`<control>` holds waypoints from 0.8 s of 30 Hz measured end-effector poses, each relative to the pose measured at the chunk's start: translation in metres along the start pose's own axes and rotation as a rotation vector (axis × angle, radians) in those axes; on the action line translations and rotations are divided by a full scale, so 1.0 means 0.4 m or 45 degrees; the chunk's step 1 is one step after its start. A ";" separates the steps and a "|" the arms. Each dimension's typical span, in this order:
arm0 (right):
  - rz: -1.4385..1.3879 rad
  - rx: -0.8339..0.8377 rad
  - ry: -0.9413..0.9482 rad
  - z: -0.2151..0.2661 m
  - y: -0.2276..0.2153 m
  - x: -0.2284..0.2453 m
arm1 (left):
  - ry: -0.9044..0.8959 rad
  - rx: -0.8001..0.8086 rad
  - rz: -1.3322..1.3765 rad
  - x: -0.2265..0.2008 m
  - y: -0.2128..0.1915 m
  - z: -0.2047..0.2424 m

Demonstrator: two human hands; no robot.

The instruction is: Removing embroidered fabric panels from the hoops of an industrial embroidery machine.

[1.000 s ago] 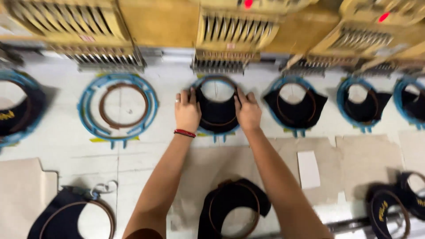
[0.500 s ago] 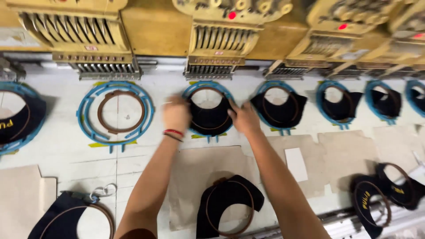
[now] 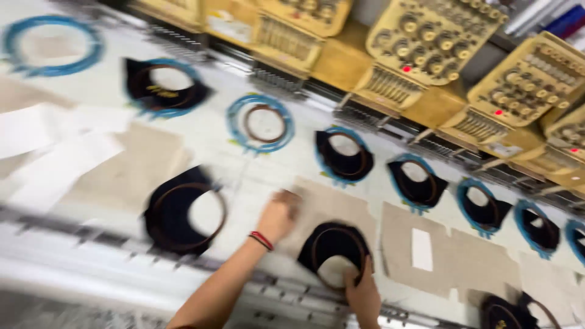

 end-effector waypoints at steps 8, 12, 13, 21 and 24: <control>-0.077 0.042 0.109 0.051 -0.031 0.020 | 0.236 0.342 -0.320 -0.263 -0.337 0.322; -0.291 -0.116 0.138 0.120 0.021 0.068 | -0.043 0.481 -0.302 -0.179 -0.536 0.428; -0.303 -0.116 0.129 0.149 0.033 0.098 | -0.038 0.477 -0.316 -0.175 -0.614 0.411; -0.959 -0.125 0.145 0.346 0.193 0.222 | -0.503 -0.080 -0.496 0.417 -0.960 0.189; -1.014 -0.068 0.046 0.382 0.259 0.414 | -0.543 -0.250 -0.532 0.637 -1.073 0.038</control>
Point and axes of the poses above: each hand's wrist, its own z-axis away from the middle knuckle, its own y-axis out of the palm, x = y × z, the point moved 5 cm from there along -z, towards the middle knuckle, and after that the axes turned 1 degree about x, right-handed, at the moved point
